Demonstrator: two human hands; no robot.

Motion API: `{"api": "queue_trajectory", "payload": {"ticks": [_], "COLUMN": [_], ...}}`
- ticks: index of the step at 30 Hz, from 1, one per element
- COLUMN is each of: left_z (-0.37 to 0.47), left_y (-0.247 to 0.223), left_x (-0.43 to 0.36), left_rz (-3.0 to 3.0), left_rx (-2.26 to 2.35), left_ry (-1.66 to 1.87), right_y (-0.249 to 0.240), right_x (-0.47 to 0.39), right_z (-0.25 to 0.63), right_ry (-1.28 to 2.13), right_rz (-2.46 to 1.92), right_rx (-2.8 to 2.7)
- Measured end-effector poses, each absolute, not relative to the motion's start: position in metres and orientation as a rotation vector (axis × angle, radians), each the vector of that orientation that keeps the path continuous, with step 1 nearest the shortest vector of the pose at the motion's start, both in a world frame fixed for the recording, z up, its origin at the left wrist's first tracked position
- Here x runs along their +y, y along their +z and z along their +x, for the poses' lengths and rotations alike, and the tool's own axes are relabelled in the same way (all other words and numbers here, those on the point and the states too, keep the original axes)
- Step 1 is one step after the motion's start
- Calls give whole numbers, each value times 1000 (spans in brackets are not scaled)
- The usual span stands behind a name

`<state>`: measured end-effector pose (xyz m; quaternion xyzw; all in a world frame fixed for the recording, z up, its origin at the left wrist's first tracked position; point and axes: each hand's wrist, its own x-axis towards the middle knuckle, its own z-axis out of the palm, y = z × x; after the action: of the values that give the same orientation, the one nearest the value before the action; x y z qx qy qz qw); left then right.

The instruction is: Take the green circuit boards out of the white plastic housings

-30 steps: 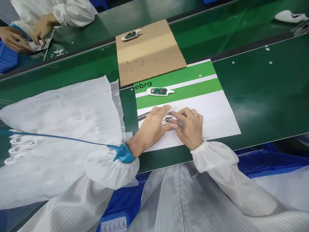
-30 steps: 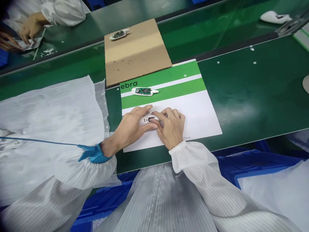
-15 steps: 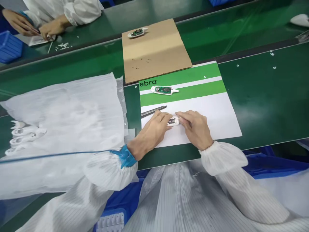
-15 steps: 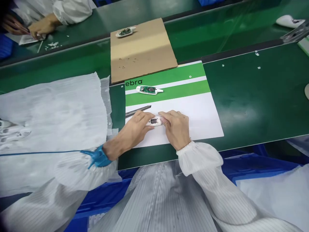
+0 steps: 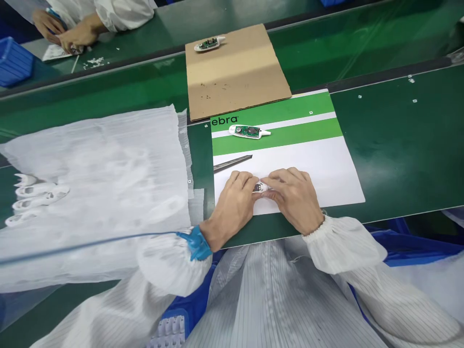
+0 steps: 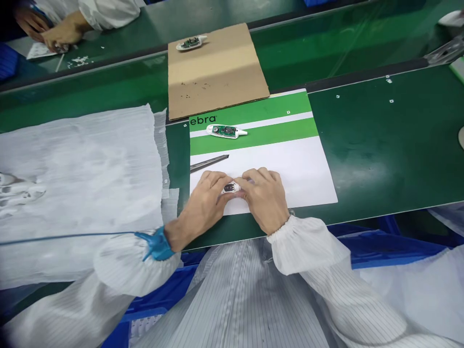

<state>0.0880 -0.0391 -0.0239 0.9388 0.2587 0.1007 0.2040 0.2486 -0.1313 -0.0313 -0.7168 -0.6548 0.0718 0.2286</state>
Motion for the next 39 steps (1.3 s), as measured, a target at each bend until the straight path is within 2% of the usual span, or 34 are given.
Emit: {"api": "queue_trajectory", "payload": {"ticks": [3, 8, 16, 22, 25, 35, 39], "left_z": [87, 89, 87, 87, 105, 119, 119], "left_y": [-35, -35, -36, -24, -24, -34, -39], "left_x": [-52, -56, -53, -29, -14, -9, -13], "left_rz": [2662, 2760, 2813, 2453, 2494, 2657, 2647], "left_rx": [786, 801, 764, 710, 705, 591, 670], "left_ry": [363, 253, 180, 354, 481, 290, 330], "right_y": [-26, -25, -25, -28, -30, -25, -36], "right_x": [-129, -127, -116, -120, -124, -128, -131], "right_z": [246, 240, 251, 247, 242, 227, 229], "right_ry": [-6, -93, 171, 75, 2, 81, 278], "right_rz": [-1942, -1896, -1870, -1913, -1957, -2016, -1985], "right_rx": [-2099, -2215, -2201, -2197, -2162, -1950, -1740]}}
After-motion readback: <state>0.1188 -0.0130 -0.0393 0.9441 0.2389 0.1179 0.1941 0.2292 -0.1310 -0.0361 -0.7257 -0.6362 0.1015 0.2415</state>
